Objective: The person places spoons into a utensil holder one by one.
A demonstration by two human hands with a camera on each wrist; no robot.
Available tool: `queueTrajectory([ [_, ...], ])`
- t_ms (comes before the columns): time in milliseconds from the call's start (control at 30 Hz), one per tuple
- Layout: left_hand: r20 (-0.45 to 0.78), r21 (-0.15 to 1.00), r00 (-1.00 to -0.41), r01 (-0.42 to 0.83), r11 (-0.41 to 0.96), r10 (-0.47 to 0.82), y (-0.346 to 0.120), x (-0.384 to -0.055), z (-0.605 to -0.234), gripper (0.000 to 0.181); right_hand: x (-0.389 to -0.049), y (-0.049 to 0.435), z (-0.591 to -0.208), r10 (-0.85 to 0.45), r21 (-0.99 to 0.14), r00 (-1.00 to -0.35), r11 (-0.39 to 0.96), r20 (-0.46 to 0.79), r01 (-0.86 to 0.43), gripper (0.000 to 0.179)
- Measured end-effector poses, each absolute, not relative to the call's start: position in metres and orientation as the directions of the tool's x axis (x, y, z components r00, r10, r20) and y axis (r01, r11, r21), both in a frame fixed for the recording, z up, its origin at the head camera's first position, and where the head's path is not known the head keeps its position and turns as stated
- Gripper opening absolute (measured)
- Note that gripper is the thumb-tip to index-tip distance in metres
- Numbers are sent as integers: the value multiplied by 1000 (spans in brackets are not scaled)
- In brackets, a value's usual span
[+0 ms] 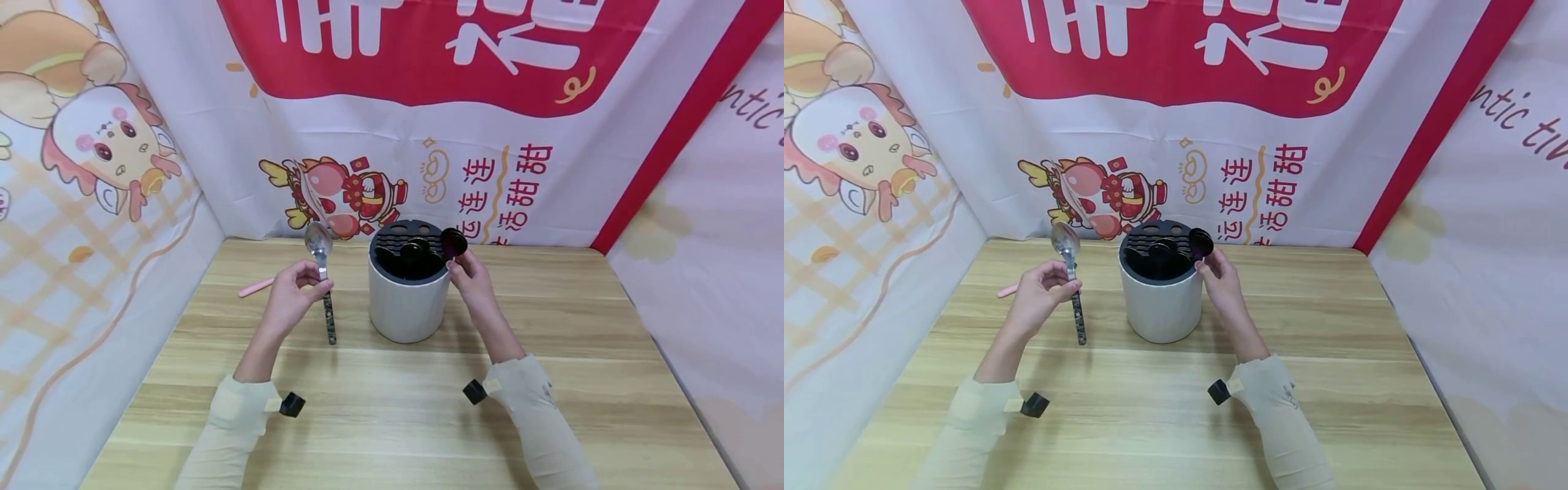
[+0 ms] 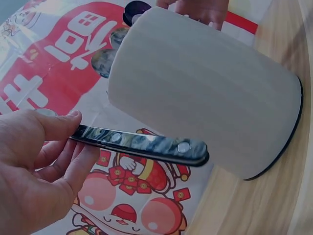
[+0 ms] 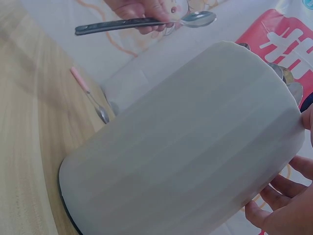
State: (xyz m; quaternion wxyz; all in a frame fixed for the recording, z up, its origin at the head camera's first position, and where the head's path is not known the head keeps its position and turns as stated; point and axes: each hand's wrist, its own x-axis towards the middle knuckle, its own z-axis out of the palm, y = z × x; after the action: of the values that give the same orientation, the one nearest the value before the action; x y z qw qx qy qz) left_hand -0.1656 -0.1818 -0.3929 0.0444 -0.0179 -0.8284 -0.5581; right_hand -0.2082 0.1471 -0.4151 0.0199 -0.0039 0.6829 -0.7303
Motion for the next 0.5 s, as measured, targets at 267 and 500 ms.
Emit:
queueTrajectory([
  [267, 123, 941, -992, 108, 320, -29, -177, -162, -382, 28, -208, 146, -414, -34, -997, -999, -70, -12, 14, 48],
  [500, 180, 935, -983, 161, 315, -30, -172, -159, -373, 30, -208, 146, -417, -38, -997, -999, -79, 1, 2, 49],
])
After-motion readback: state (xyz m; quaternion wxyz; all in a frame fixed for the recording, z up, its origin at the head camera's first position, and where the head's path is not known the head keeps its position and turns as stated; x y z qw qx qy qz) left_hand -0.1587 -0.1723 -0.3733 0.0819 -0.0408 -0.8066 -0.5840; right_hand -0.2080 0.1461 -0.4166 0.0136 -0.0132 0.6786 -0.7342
